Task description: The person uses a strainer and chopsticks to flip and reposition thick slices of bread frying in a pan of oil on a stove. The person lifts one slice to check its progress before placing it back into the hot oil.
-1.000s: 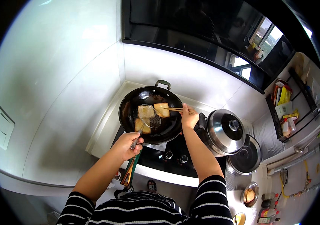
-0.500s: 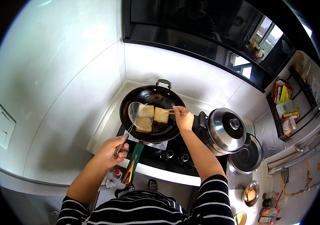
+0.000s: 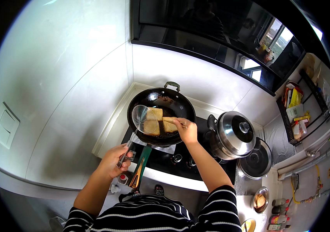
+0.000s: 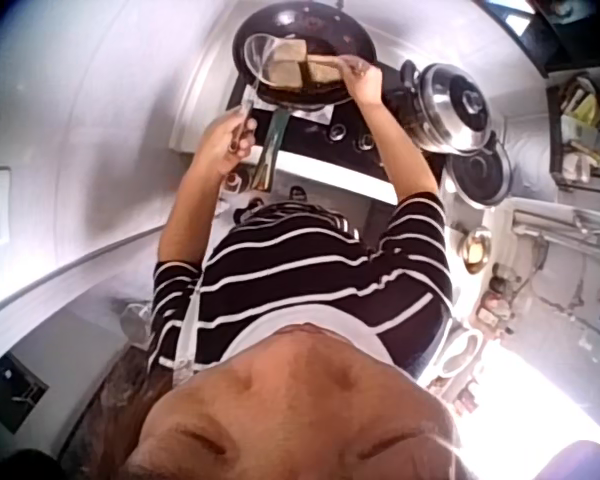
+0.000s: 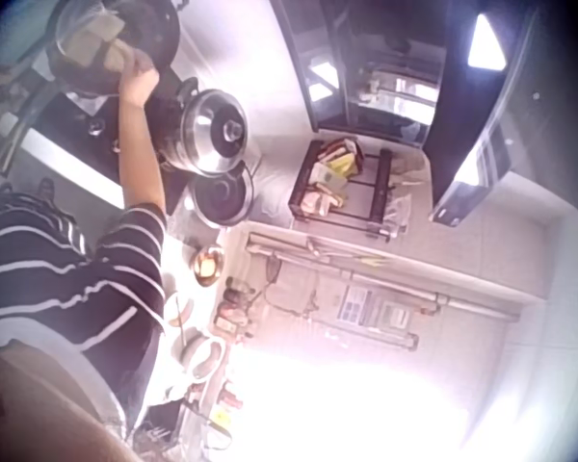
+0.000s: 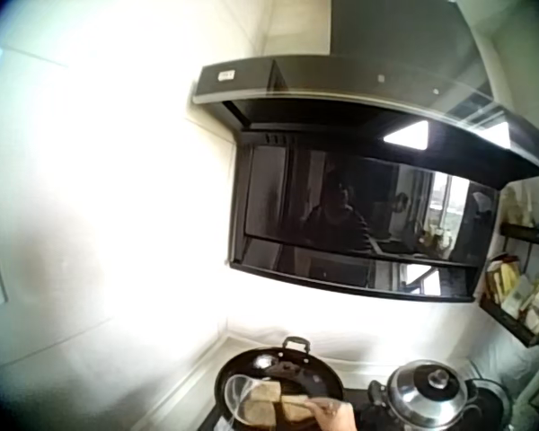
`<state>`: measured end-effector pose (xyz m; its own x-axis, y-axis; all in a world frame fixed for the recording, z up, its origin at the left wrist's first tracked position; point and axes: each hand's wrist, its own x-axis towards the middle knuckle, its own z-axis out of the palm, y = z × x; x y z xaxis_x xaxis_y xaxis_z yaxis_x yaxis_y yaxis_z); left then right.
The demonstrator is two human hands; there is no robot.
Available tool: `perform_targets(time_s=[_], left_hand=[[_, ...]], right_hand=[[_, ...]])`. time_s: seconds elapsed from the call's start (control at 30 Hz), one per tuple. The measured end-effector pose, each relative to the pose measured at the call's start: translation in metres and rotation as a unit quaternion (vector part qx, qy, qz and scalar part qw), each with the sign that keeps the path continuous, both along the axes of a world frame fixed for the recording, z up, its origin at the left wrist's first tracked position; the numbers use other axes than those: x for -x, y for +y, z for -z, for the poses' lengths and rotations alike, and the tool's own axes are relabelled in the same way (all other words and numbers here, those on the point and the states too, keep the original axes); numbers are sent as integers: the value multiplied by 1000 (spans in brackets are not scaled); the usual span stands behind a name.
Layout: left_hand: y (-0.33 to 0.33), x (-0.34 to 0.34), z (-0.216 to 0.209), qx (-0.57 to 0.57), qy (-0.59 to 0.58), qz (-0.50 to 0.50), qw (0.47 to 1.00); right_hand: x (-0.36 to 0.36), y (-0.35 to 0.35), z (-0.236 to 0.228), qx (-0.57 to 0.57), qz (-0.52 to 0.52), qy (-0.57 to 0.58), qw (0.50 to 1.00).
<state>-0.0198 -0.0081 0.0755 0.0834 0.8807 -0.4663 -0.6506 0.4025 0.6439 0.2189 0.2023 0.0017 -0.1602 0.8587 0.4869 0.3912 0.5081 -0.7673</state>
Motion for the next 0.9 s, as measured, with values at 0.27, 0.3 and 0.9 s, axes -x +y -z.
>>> perform_targets(time_s=[0.27, 0.3, 0.9], left_hand=[[0, -7, 5, -27, 65, -7, 998], [0, -10, 4, -27, 83, -13, 996], [5, -23, 16, -94, 203, 7, 975]], right_hand=[[-29, -82, 9, 37, 92, 167, 981], [-29, -92, 6, 34, 113, 158, 980], [-40, -117, 32, 29, 150, 149, 977]])
